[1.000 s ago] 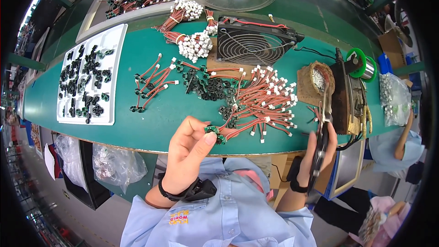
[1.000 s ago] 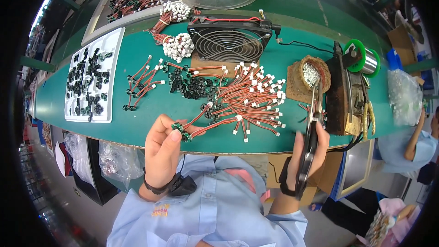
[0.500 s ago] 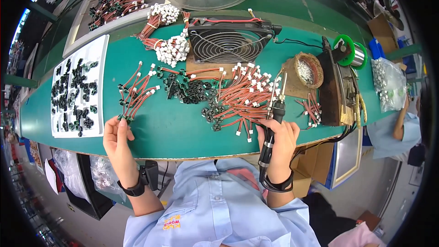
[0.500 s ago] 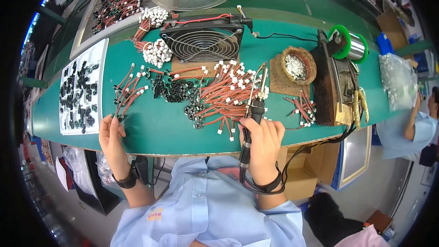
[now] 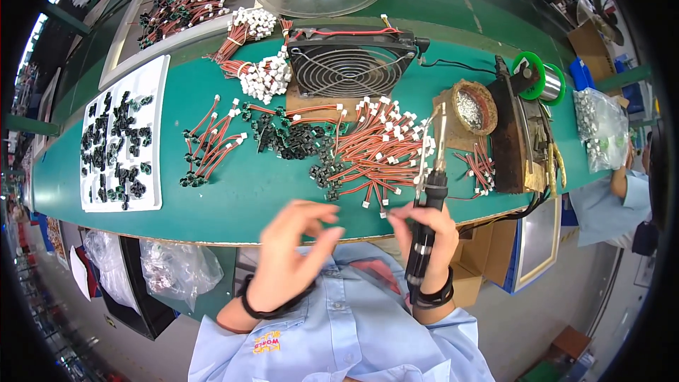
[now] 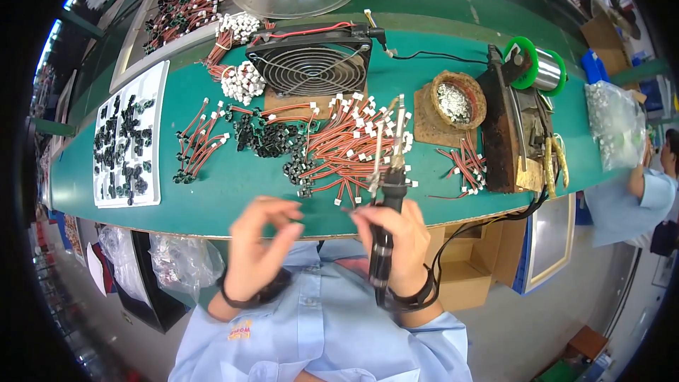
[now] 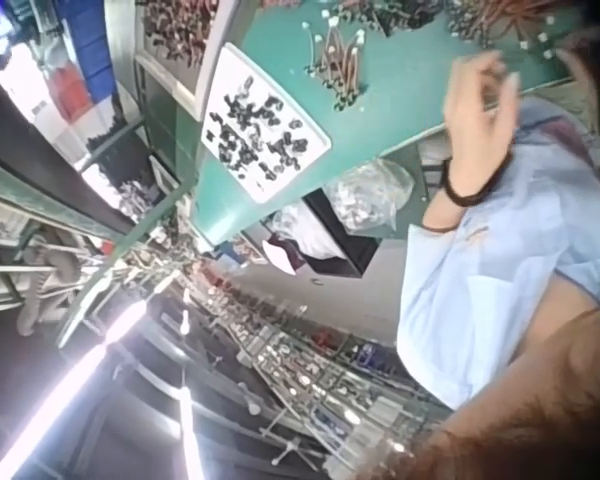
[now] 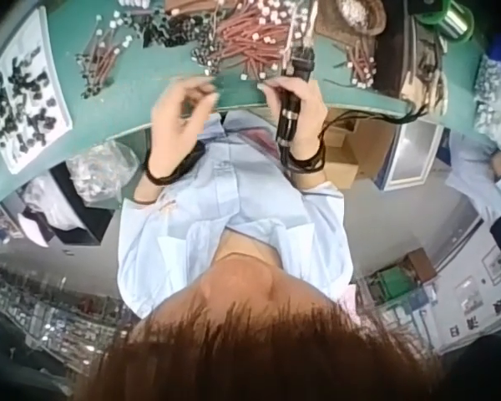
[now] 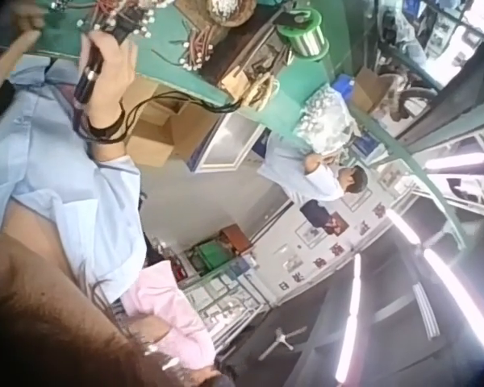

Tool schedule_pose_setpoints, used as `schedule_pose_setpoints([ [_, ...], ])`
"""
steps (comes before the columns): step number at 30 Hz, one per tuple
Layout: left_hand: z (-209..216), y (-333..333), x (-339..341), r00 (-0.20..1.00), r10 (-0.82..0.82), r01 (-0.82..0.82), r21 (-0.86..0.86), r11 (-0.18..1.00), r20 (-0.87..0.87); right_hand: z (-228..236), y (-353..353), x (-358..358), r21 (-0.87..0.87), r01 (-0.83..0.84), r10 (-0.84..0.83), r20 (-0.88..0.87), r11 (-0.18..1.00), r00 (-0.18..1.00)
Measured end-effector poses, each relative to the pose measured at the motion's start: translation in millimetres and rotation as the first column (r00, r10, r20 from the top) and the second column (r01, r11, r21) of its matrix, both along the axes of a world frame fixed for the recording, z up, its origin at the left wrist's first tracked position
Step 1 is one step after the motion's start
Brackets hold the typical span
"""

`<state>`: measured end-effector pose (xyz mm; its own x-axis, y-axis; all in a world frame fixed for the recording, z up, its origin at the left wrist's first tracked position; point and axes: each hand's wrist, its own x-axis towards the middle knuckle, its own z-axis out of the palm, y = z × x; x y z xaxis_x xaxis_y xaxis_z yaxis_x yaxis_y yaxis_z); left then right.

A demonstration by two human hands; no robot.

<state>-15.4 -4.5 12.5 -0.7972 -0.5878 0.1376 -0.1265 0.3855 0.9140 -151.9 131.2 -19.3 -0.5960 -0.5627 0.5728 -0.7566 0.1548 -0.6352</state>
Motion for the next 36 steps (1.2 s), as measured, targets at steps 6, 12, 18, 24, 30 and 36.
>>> schedule_pose_setpoints([
  [6,11,7,-17,0.991,-0.133,0.134,0.142,0.981,-0.017,10,7,13,-0.144,-0.212,0.238,0.195,0.967,0.952],
  [12,5,3,-14,0.97,-0.243,0.243,0.229,0.943,-0.025,16,6,13,-0.11,-0.303,0.312,0.078,0.947,0.947],
  [18,0,10,-15,0.972,-0.23,0.222,-0.131,0.966,-0.047,14,6,16,-0.096,-0.258,0.274,0.23,0.961,0.934],
  [24,-1,9,-16,0.975,-0.221,0.207,-0.277,0.938,-0.017,12,9,15,-0.09,-0.235,0.251,0.289,0.968,0.924],
  [30,-10,3,-14,0.977,0.065,0.064,-0.566,0.822,0.204,18,16,4,0.025,-0.115,0.109,0.171,0.993,0.979],
  [36,-17,-10,14,0.978,0.038,0.088,-0.571,0.816,0.204,16,13,1,0.055,-0.052,0.045,0.118,0.997,0.992],
])
